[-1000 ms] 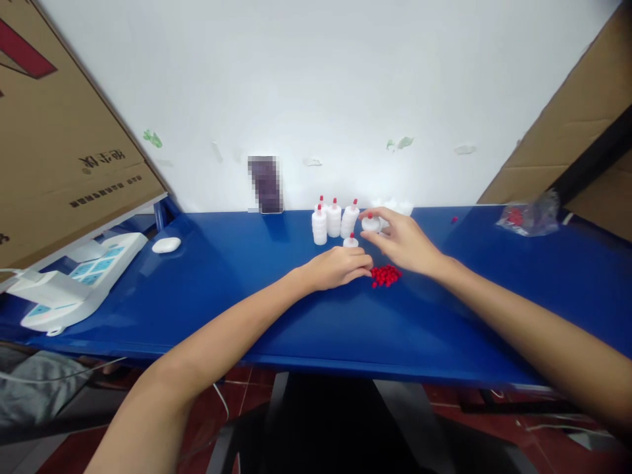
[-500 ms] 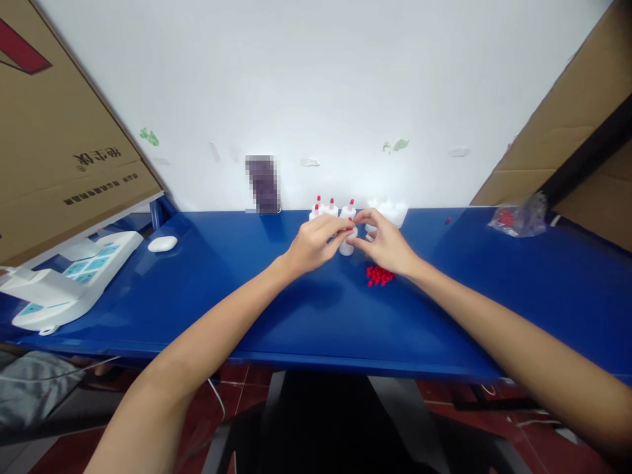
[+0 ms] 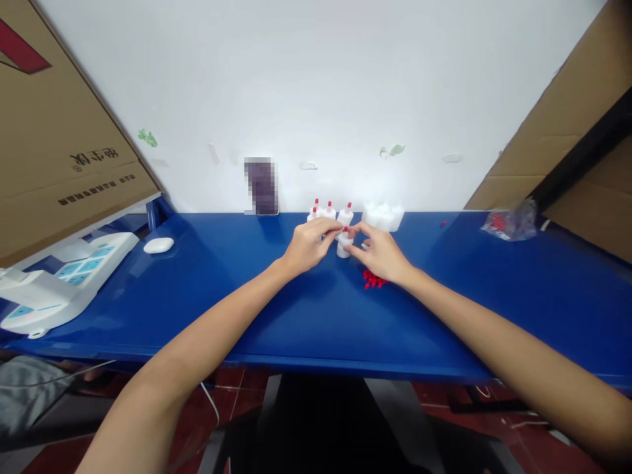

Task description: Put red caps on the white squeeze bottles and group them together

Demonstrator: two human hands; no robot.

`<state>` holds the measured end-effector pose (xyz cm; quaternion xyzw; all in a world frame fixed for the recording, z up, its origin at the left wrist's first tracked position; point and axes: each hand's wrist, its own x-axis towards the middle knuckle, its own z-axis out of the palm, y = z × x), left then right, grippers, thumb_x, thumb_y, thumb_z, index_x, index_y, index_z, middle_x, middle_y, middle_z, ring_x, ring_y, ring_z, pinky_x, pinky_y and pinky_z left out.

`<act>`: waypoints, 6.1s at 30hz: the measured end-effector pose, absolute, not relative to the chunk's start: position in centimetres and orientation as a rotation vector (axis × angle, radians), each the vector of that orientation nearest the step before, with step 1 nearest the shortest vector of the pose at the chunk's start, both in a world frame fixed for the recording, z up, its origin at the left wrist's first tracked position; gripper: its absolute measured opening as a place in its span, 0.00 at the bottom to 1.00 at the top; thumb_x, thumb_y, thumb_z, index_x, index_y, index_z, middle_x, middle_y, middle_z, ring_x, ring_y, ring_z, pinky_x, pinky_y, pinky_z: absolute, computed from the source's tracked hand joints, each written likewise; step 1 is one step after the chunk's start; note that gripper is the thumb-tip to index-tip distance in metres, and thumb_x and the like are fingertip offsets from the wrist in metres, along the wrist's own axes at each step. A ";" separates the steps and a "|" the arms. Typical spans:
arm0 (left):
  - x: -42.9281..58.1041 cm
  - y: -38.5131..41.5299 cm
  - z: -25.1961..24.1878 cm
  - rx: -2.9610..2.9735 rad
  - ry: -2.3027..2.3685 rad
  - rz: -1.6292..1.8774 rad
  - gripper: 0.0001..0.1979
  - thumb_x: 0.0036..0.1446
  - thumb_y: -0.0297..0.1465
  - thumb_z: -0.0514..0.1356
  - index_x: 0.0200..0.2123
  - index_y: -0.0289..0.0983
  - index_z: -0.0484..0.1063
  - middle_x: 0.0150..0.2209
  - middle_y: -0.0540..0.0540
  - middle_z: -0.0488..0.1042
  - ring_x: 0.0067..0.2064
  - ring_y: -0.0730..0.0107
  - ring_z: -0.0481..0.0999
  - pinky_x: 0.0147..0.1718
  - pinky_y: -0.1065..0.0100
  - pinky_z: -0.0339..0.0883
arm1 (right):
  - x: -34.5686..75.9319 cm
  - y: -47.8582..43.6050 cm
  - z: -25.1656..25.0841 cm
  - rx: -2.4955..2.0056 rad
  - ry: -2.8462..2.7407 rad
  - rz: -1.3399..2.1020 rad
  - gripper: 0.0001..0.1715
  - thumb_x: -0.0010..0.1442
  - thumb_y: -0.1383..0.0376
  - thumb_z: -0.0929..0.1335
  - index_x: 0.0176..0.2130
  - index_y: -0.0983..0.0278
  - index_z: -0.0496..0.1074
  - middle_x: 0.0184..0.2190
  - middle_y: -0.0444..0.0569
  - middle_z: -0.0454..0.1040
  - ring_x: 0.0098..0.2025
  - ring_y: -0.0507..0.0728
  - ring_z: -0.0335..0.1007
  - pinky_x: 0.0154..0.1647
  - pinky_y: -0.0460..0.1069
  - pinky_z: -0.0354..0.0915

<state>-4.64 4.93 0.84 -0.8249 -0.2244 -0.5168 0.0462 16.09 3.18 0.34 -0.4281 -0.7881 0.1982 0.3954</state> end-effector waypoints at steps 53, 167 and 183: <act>-4.2 3.9 0.9 -2.467 -0.514 -0.885 0.21 0.76 0.37 0.45 0.38 0.36 0.74 0.29 0.47 0.78 0.29 0.72 0.75 0.27 0.71 0.59 | 17.3 0.3 2.0 -0.968 -1.813 0.492 0.08 0.56 0.70 0.60 0.28 0.59 0.64 0.16 0.40 0.65 0.18 0.52 0.59 0.23 0.50 0.57; -3.6 3.7 0.0 -2.822 -0.727 -0.741 0.04 0.50 0.31 0.49 0.25 0.40 0.61 0.25 0.46 0.69 0.27 0.63 0.67 0.31 0.61 0.61 | 17.6 0.8 2.5 -1.034 -2.208 0.060 0.39 0.51 0.71 0.65 0.63 0.59 0.64 0.48 0.54 0.62 0.41 0.62 0.67 0.42 0.59 0.71; -1.6 1.1 0.7 -3.208 -0.702 -0.939 0.14 0.74 0.31 0.45 0.55 0.35 0.65 0.46 0.41 0.78 0.43 0.63 0.79 0.45 0.63 0.72 | 17.9 0.6 2.4 -0.741 -1.897 -0.117 0.17 0.69 0.69 0.59 0.48 0.58 0.75 0.42 0.51 0.72 0.45 0.61 0.72 0.46 0.59 0.69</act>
